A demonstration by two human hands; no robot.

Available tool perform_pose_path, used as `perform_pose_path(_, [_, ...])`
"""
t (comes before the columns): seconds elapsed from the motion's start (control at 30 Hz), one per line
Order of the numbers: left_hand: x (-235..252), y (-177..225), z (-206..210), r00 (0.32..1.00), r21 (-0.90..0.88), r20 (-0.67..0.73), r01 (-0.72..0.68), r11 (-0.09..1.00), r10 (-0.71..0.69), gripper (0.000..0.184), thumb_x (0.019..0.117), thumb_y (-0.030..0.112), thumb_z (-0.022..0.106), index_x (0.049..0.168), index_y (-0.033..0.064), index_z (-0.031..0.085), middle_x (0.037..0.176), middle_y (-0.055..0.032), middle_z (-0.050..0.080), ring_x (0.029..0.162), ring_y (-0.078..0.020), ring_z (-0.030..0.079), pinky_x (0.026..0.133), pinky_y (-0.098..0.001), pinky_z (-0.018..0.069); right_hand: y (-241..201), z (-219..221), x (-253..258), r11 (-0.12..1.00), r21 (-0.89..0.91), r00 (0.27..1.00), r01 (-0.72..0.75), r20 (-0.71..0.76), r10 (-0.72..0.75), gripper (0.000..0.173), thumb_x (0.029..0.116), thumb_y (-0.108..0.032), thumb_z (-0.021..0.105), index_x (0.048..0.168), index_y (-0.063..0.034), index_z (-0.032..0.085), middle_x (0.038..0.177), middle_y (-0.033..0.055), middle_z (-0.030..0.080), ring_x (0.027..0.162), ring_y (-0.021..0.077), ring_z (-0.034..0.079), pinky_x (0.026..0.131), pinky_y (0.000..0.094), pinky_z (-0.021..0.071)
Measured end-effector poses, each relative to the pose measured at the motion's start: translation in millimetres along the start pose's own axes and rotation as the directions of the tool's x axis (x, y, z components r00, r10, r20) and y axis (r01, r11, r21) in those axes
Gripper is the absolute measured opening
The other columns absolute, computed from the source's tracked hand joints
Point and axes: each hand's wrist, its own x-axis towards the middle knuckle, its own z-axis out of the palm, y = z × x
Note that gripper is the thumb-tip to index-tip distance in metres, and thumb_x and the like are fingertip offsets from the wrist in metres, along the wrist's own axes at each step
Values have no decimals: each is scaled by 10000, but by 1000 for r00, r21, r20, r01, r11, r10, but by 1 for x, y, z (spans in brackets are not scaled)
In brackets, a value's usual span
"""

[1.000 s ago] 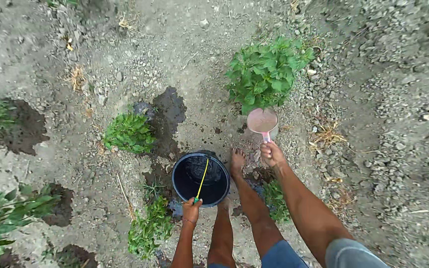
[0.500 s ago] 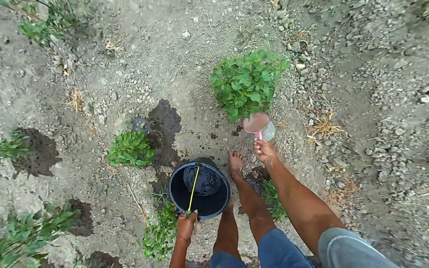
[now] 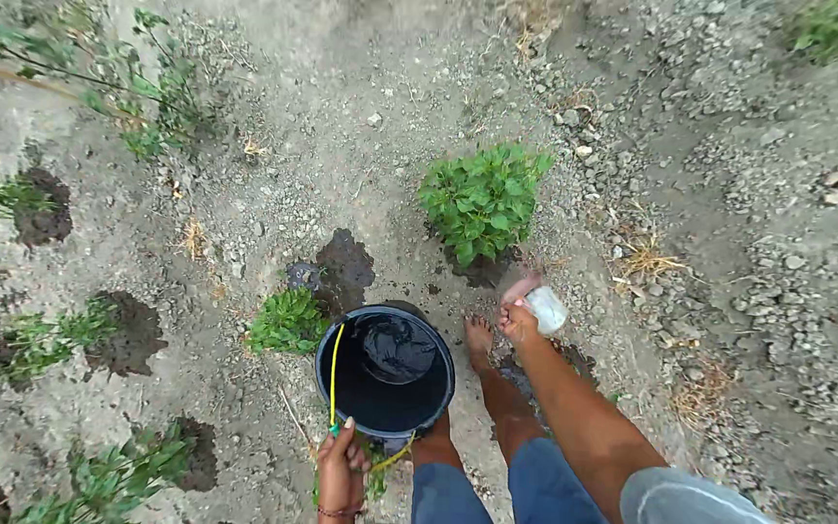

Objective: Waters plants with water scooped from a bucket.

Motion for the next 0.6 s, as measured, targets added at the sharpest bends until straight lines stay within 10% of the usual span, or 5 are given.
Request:
perform_pose_path(0.17, [35, 58, 25, 996, -98, 88, -23, 995, 31, 343, 1065, 107, 370, 746, 146, 491, 456, 69, 391, 347, -40, 396, 359, -209, 413, 4, -52, -89, 980, 200, 934, 1, 349, -72, 365, 1117, -272, 284, 829, -173, 485, 500, -110, 428, 359, -43, 385, 348, 102, 330])
perform_pose_path(0.27, [60, 102, 52, 989, -118, 144, -12, 993, 29, 303, 1077, 117, 400, 787, 133, 488, 479, 67, 393, 358, -36, 395, 361, -194, 407, 1, -89, -145, 989, -79, 774, 125, 632, -48, 323, 1052, -208, 254, 956, -191, 562, 564, -103, 534, 390, -58, 438, 364, 97, 366])
perform_pose_path(0.33, [74, 136, 71, 978, -111, 207, -5, 994, 28, 262, 1082, 139, 422, 831, 123, 496, 505, 65, 395, 373, -31, 389, 368, -186, 397, -7, -78, -180, 849, -350, 723, 395, 689, -52, 228, 962, -86, 459, 1070, -122, 657, 619, -69, 600, 426, -14, 451, 390, 161, 375])
perform_pose_path(0.47, [82, 203, 88, 947, -61, 318, -21, 998, 39, 256, 1088, 168, 416, 848, 120, 491, 542, 67, 397, 400, -25, 383, 394, -173, 397, -27, 40, -234, -127, -481, 493, 867, 866, 82, 339, 963, -179, 655, 1275, -60, 714, 936, 159, 748, 816, 273, 714, 794, 493, 583])
perform_pose_path(0.6, [86, 267, 104, 895, 8, 440, -94, 996, 81, 167, 1060, 167, 441, 918, 105, 505, 573, 72, 401, 433, -19, 398, 419, -166, 395, -7, 220, -268, -732, -318, 585, 602, 800, 134, 501, 1030, -54, 480, 1520, -156, 502, 1243, 353, 611, 1025, 548, 657, 837, 679, 541])
